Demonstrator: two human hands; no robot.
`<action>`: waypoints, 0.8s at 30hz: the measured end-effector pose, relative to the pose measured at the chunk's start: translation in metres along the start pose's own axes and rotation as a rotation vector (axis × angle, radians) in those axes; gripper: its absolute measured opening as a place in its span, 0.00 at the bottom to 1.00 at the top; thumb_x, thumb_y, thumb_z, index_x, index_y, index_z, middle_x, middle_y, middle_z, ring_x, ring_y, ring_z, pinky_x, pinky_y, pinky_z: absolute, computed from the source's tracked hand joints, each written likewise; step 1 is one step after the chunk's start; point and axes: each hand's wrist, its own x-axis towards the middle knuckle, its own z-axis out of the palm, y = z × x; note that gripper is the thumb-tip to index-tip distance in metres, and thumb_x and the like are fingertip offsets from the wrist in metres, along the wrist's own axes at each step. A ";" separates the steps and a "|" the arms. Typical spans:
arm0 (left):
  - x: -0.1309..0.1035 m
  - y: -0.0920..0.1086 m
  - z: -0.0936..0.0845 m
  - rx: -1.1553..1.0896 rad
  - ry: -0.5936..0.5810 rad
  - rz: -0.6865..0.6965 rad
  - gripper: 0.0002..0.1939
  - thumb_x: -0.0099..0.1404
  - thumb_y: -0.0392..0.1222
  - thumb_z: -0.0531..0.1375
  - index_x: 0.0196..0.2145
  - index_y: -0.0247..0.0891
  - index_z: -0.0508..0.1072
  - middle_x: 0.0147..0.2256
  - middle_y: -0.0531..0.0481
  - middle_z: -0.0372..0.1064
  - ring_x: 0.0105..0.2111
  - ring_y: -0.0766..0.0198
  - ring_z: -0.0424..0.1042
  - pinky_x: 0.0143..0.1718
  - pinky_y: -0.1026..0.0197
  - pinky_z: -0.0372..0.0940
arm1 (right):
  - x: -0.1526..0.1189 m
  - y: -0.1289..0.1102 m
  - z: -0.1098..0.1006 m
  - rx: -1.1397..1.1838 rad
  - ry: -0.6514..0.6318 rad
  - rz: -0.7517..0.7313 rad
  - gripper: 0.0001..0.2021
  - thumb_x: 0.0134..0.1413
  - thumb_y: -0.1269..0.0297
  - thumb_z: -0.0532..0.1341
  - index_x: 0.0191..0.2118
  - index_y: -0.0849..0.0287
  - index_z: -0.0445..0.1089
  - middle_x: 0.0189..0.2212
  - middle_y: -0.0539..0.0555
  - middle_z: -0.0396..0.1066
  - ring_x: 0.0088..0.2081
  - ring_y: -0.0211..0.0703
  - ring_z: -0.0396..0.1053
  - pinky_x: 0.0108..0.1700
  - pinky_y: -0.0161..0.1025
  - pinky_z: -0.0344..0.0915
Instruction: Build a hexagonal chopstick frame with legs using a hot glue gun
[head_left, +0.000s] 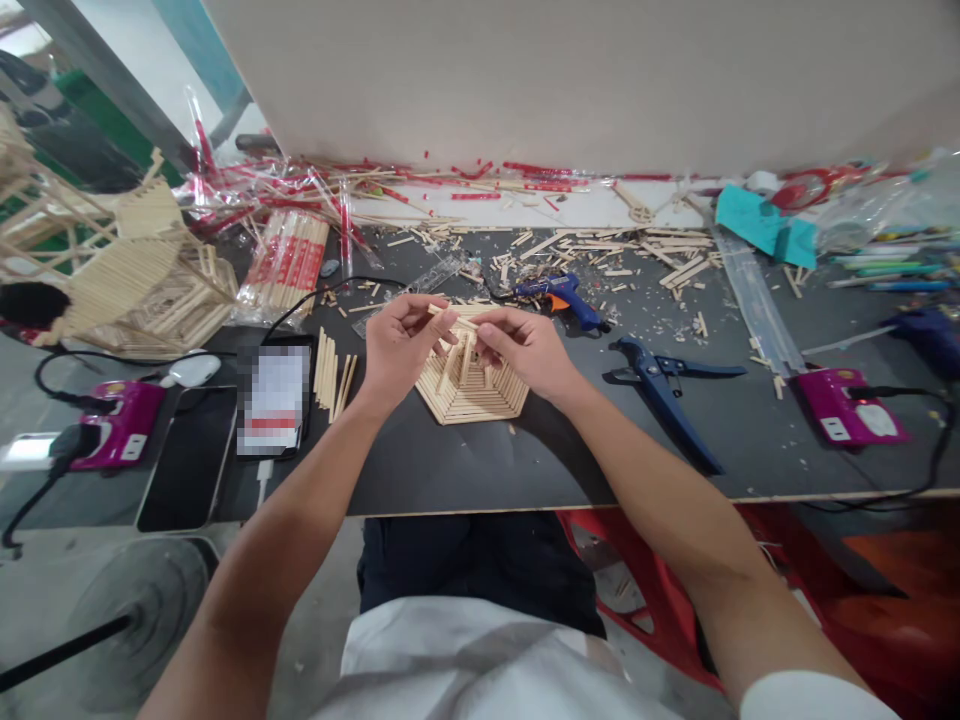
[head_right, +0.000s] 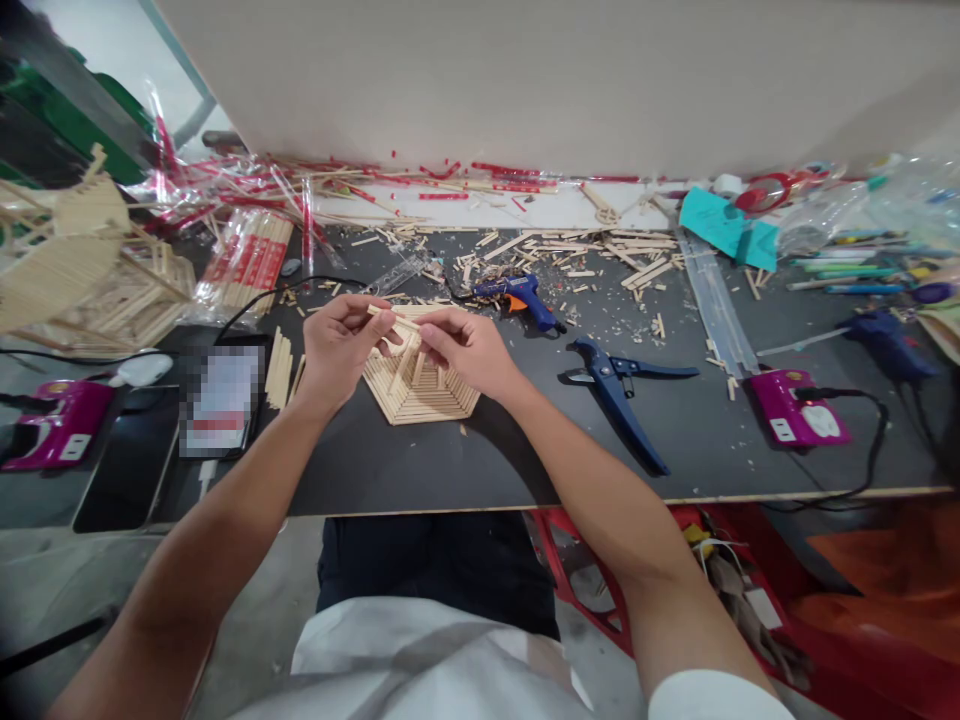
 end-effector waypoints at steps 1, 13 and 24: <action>0.001 -0.003 -0.001 0.035 -0.013 -0.008 0.15 0.57 0.48 0.75 0.34 0.36 0.78 0.24 0.52 0.76 0.22 0.68 0.76 0.21 0.70 0.69 | 0.001 0.000 -0.002 -0.001 0.064 -0.006 0.21 0.54 0.43 0.72 0.41 0.58 0.77 0.25 0.47 0.73 0.23 0.33 0.67 0.27 0.34 0.64; -0.001 -0.008 -0.010 0.355 -0.199 0.037 0.12 0.61 0.51 0.72 0.35 0.39 0.87 0.31 0.45 0.83 0.27 0.64 0.77 0.26 0.66 0.70 | 0.005 -0.008 -0.010 -0.007 0.175 -0.070 0.22 0.46 0.46 0.77 0.39 0.55 0.75 0.24 0.44 0.70 0.25 0.33 0.65 0.29 0.35 0.66; -0.002 0.003 -0.019 0.551 -0.457 0.011 0.09 0.63 0.46 0.67 0.30 0.41 0.85 0.25 0.49 0.81 0.21 0.65 0.74 0.24 0.66 0.65 | 0.005 -0.001 -0.006 0.050 0.017 0.000 0.24 0.47 0.41 0.75 0.37 0.57 0.73 0.27 0.47 0.70 0.26 0.33 0.65 0.30 0.36 0.65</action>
